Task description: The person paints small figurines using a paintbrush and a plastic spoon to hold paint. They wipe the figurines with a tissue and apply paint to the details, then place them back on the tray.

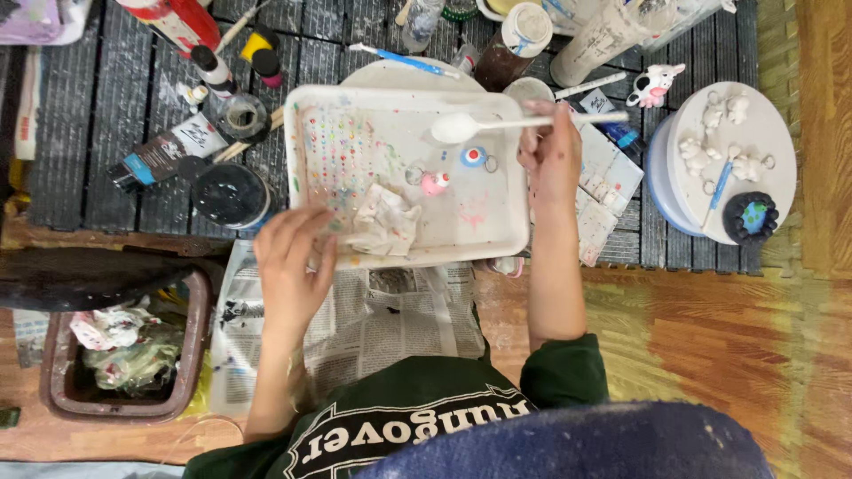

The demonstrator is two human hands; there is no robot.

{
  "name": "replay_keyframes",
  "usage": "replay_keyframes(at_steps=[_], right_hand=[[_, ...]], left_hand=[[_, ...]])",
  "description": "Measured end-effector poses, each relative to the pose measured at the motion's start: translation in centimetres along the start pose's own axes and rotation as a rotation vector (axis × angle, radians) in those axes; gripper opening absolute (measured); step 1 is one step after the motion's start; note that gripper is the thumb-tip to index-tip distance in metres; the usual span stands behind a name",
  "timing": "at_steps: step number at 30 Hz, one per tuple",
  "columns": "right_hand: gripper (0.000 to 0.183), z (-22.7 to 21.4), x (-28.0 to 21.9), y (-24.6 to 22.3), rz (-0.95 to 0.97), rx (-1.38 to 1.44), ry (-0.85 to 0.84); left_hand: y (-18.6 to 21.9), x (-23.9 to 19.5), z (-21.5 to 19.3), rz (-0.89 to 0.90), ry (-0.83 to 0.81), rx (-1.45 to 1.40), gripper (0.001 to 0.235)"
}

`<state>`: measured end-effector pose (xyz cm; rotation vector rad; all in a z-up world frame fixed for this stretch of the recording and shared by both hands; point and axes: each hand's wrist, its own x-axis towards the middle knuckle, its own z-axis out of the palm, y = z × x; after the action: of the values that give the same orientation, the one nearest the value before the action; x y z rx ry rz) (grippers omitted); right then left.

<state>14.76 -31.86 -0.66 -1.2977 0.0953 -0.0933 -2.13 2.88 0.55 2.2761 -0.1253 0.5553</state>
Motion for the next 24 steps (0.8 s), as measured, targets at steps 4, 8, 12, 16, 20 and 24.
replay_keyframes(at_steps=[4, 8, 12, 16, 20, 24], right_hand=[[0.039, 2.0, 2.7, 0.2, 0.051, -0.081, -0.205], [0.035, 3.3, 2.6, 0.3, 0.151, -0.222, -0.311], [0.040, 3.4, 3.0, 0.0, 0.282, -0.249, -0.316], [0.059, 1.9, 2.6, -1.4, 0.229, -0.198, -0.024], [0.053, -0.9, -0.6, -1.8, 0.054, -0.216, 0.053], [0.034, -1.8, -4.1, -1.1, 0.000, -0.342, -0.012]], left_hand=[[0.0, 0.1, 0.0, 0.020, -0.012, 0.012, 0.034], [0.0, 0.2, -0.2, 0.020, -0.025, -0.007, 0.035], [0.0, -0.1, -0.2, 0.010, -0.022, -0.006, 0.036], [0.3, 0.2, -0.3, 0.001, -0.039, 0.000, 0.036], [0.1, 0.2, -0.3, 0.031, -0.036, 0.005, 0.036], [0.2, 0.1, -0.3, 0.047, -0.017, 0.030, 0.031]])
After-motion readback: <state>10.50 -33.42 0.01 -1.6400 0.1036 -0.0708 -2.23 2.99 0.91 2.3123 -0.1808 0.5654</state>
